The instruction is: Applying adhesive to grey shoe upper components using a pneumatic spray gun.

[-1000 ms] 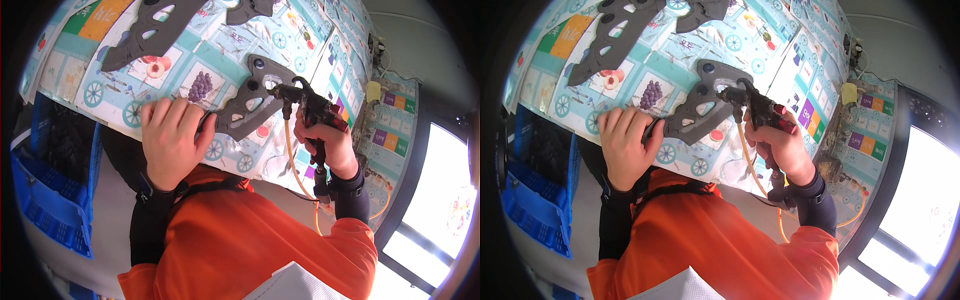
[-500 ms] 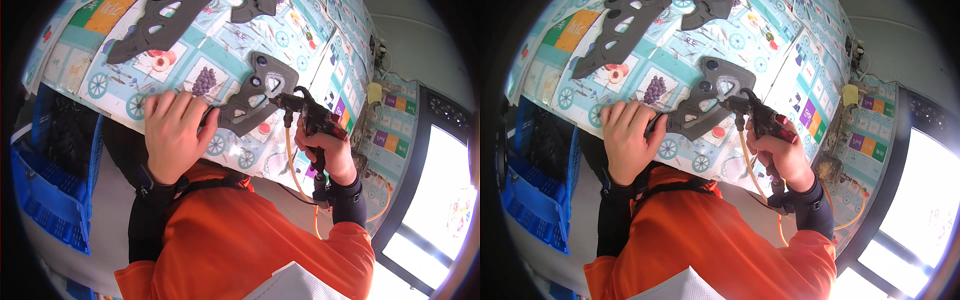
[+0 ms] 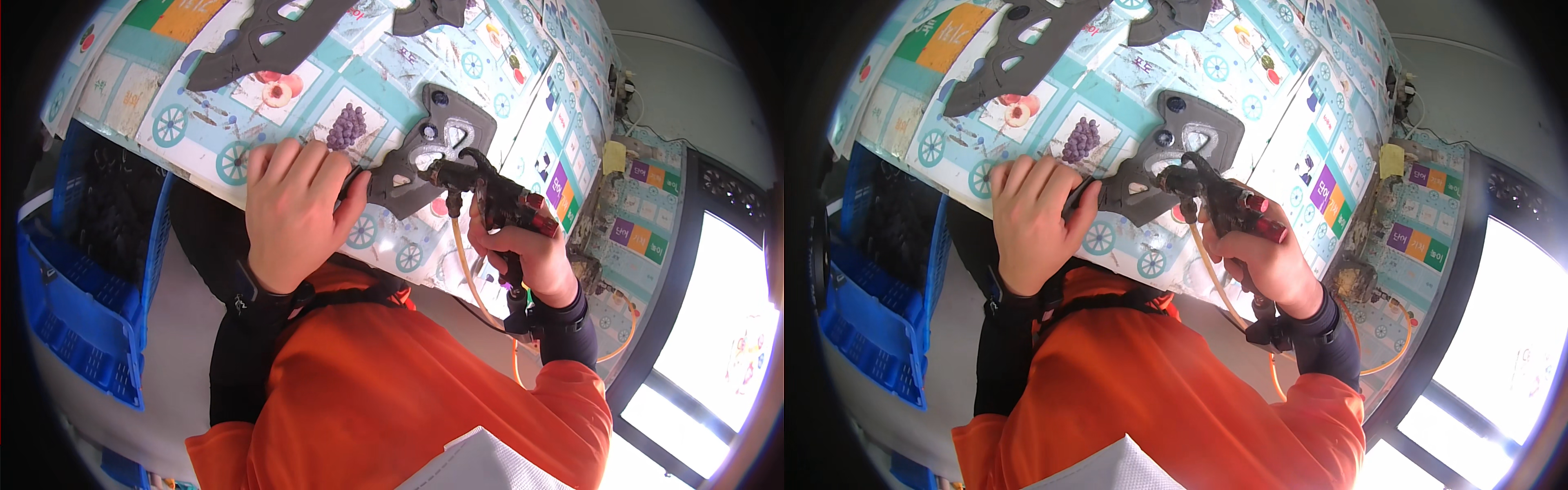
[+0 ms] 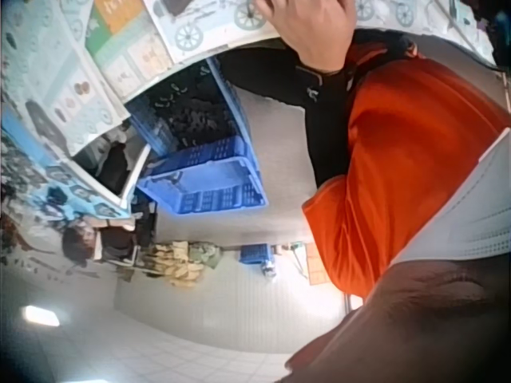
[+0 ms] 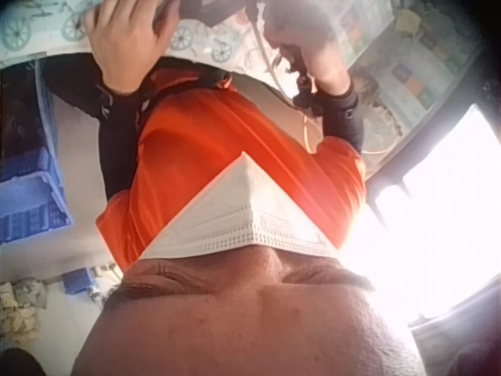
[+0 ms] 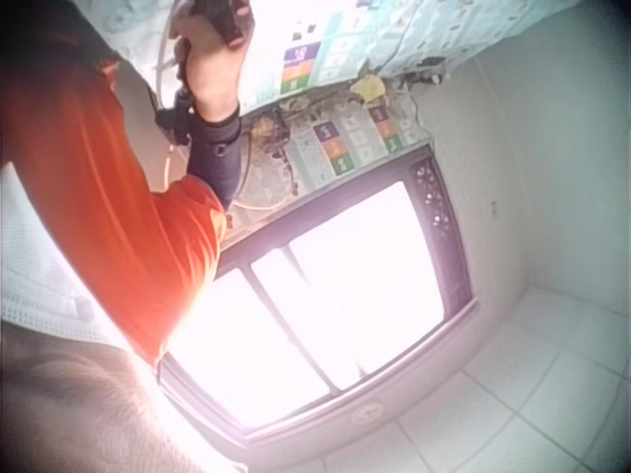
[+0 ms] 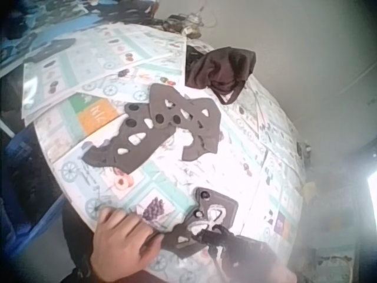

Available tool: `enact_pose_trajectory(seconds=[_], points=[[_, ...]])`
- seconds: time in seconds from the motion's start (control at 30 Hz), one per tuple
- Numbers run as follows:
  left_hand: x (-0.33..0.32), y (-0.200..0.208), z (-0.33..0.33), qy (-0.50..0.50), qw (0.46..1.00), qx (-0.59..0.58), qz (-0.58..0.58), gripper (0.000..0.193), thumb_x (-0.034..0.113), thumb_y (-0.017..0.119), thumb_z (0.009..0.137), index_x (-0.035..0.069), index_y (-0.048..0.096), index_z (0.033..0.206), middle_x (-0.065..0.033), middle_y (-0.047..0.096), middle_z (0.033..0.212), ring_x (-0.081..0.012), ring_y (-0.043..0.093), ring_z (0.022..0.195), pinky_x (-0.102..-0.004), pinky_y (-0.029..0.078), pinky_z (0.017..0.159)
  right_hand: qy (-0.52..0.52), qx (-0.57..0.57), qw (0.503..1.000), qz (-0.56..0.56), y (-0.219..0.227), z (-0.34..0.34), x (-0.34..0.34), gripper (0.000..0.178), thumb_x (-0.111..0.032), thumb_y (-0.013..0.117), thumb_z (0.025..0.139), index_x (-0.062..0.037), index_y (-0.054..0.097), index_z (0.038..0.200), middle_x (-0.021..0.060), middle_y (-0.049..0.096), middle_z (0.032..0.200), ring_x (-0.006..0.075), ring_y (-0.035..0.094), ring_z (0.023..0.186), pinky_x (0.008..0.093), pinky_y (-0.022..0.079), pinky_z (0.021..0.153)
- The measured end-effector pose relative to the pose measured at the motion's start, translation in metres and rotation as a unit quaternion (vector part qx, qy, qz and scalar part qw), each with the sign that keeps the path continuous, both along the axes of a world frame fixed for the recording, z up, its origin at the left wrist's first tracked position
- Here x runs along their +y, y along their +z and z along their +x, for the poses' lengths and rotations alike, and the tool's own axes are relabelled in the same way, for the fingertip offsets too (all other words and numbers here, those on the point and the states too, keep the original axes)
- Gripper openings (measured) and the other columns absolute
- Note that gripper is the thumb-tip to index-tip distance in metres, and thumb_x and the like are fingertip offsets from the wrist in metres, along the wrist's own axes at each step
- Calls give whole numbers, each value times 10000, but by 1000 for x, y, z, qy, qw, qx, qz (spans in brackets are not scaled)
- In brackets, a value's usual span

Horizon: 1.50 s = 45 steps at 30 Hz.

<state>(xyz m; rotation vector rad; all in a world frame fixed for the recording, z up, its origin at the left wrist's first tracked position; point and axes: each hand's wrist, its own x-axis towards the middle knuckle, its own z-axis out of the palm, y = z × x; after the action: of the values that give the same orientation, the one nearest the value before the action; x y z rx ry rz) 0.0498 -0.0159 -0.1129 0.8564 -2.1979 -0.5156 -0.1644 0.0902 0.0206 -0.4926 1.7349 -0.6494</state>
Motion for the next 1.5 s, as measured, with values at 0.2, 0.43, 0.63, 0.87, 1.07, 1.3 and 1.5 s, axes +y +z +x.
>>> enact_pose_trajectory(seconds=[0.2,0.43,0.63,0.87,1.07,1.3,1.5], points=[[1,-1,1,-4,1000,-23,-7,183,195,726,810,87,580,788,-33,500,755,-230,496,755,-381,368,726,-14,-8,1000,7,2,1,16,295,18,550,732,-7,589,1024,23,596,741,65,471,488,216,343,421],[2,-1,2,-13,1000,-24,-8,196,199,727,808,91,569,767,-33,499,747,-231,497,754,-380,364,719,-21,-24,999,-3,-1,4,17,309,26,548,734,-17,585,1037,18,596,745,60,457,477,218,324,413],[1,2,1,0,1000,3,-2,188,169,737,795,94,568,760,-18,524,744,-231,502,742,-376,348,729,17,-14,1000,-11,-2,14,6,302,19,555,745,-16,583,1043,9,589,731,57,440,462,222,319,414],[5,-3,4,2,1000,-5,-2,185,177,738,794,96,575,761,-21,531,749,-234,507,749,-376,350,731,40,-31,999,6,4,20,21,368,33,556,749,12,596,1114,40,636,776,70,481,491,216,351,433],[8,17,15,-72,995,26,58,154,203,742,788,130,613,828,-34,593,821,-268,557,868,-415,387,800,-74,112,988,-82,15,-13,84,461,31,513,743,26,625,1191,75,687,1035,116,611,722,229,475,567],[-16,81,58,-15,981,186,51,119,108,706,857,62,662,958,-78,644,826,-250,629,678,-350,493,598,80,560,819,-97,-92,-99,119,577,35,508,788,76,399,1353,249,568,1076,409,553,962,419,455,884],[-155,100,174,193,911,313,187,120,134,684,915,52,662,1000,-12,674,693,-29,505,513,-221,405,486,22,571,807,-150,-112,-102,122,453,23,544,815,84,410,1244,312,528,1153,500,501,1105,489,406,947]])
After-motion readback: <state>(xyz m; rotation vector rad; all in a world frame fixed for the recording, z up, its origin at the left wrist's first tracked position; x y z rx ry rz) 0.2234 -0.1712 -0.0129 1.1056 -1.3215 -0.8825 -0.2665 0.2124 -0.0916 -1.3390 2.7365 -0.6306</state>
